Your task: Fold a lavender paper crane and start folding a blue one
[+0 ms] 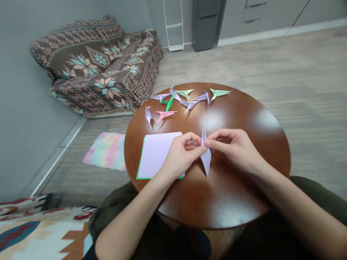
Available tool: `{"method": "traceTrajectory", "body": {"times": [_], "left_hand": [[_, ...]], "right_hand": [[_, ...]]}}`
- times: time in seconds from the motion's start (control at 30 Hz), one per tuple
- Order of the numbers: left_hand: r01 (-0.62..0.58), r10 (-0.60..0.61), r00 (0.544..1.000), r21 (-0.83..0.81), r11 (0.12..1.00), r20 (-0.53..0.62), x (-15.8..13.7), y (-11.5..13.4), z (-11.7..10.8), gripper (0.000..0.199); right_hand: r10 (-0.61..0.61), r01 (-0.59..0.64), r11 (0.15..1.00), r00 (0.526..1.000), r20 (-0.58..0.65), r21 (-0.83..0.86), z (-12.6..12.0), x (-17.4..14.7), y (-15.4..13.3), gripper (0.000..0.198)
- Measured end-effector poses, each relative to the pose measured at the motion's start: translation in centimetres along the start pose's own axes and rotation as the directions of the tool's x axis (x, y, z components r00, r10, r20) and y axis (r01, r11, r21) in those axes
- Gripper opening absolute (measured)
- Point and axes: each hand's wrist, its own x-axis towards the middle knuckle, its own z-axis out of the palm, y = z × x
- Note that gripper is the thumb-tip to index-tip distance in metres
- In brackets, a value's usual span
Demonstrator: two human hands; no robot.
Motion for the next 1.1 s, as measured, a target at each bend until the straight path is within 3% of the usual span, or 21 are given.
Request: {"method": "traceTrajectory", "body": {"times": [0.2, 0.43, 0.7, 0.93, 1.1], "left_hand": [[-0.065, 0.065, 0.998, 0.001, 0.998, -0.009, -0.1, 0.7, -0.2, 0.032], [-0.062, 0.058, 0.994, -0.037, 0.997, -0.093, 0.3, 0.1, -0.4, 0.033], [-0.068, 0.064, 0.994, -0.037, 0.997, -0.092, 0.3, 0.6, -0.7, 0.033], [-0.044, 0.039, 0.995, -0.058, 0.997, -0.092, 0.1, 0.6, -0.6, 0.035], [-0.032, 0.025, 0.998, -0.105, 0.994, -0.064, 0.3, 0.4, -0.6, 0.033]], "right_hand": [[-0.003, 0.010, 0.995, 0.998, 0.067, -0.103, 0.0, -0.4, -0.1, 0.020], [0.023, -0.021, 0.996, 0.999, 0.030, -0.086, 0.8, -0.6, 0.1, 0.021], [0.143, -0.154, 0.975, 0.987, 0.079, 0.162, 0.8, -0.4, 0.8, 0.029], [0.102, -0.103, 0.995, 0.993, 0.055, 0.017, 0.9, -0.6, 0.1, 0.030], [0.105, -0.105, 0.994, 0.993, 0.059, 0.008, 0.7, -0.5, 0.1, 0.029]]}}
